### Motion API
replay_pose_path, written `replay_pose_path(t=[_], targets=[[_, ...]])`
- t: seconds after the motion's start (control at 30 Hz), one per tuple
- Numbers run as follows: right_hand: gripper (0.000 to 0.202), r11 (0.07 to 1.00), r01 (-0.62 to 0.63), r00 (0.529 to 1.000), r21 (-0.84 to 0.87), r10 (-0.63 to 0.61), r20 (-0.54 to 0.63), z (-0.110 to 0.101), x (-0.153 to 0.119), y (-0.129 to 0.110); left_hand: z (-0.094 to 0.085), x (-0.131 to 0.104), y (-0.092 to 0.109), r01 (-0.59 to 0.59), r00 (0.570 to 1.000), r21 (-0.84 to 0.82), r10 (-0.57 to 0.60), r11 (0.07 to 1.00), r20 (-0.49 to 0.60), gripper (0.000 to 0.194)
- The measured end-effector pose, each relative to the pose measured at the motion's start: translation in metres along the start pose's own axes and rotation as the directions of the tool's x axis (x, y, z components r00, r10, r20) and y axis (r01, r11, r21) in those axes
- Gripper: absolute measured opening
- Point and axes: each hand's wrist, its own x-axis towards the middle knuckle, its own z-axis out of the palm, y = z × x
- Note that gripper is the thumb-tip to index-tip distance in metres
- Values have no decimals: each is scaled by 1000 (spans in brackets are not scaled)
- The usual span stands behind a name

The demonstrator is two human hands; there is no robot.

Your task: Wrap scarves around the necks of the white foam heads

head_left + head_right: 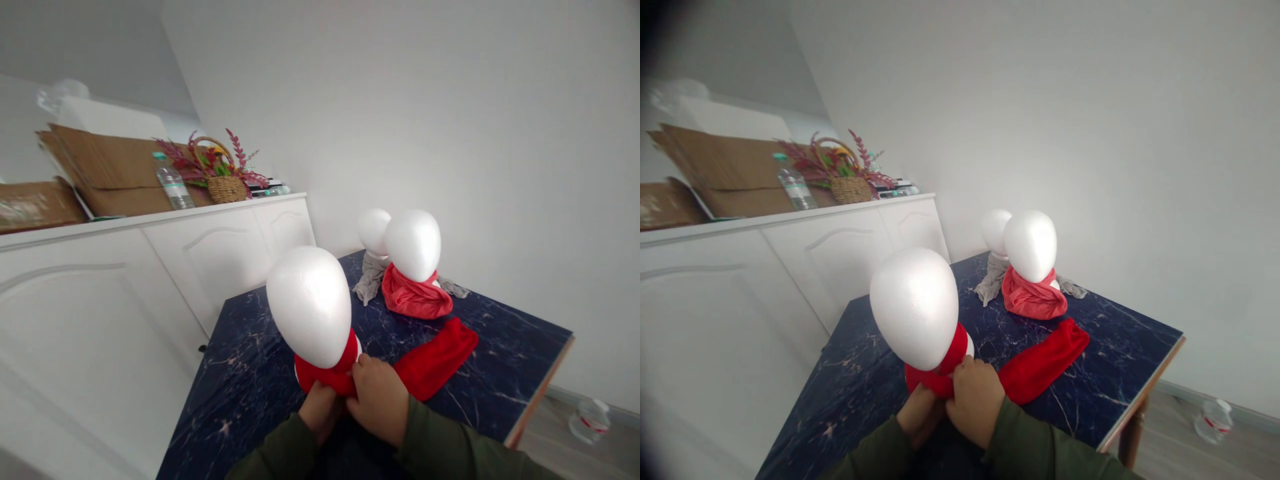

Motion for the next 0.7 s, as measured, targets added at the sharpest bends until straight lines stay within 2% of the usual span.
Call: replay_pose_path(t=[0.1,0.2,0.23,0.3,0.4,0.47,0.53,0.6,0.67,0.7], targets=[[16,999,-6,1000,-41,6,7,-4,1,14,-11,2,2,32,999,-58,-33,998,-14,28],[20,994,-28,999,-102,30,14,-14,7,46,-30,3,14,112,990,-49,-116,993,-80,28],[21,993,-45,999,-112,47,11,-18,10,60,-38,2,21,151,985,-11,-151,988,-84,27],[23,993,-78,997,-87,79,3,-21,19,87,-56,1,36,213,977,116,-212,970,-24,26],[29,996,-89,996,-5,89,3,-16,34,112,-87,3,57,193,965,344,-242,919,105,29],[34,997,-78,997,16,78,-16,-5,45,116,-106,8,65,164,961,475,-249,865,122,31],[39,997,-58,998,48,60,-35,11,53,112,-121,16,64,92,982,563,-167,821,83,36],[42,993,-50,998,105,52,-20,27,59,105,-129,23,57,-47,999,582,33,812,36,46],[43,986,-48,998,160,43,38,39,62,98,-128,26,47,-181,975,562,221,807,-3,57],[43,982,-44,997,186,32,70,43,64,96,-125,27,43,-217,963,547,268,809,-15,61]])
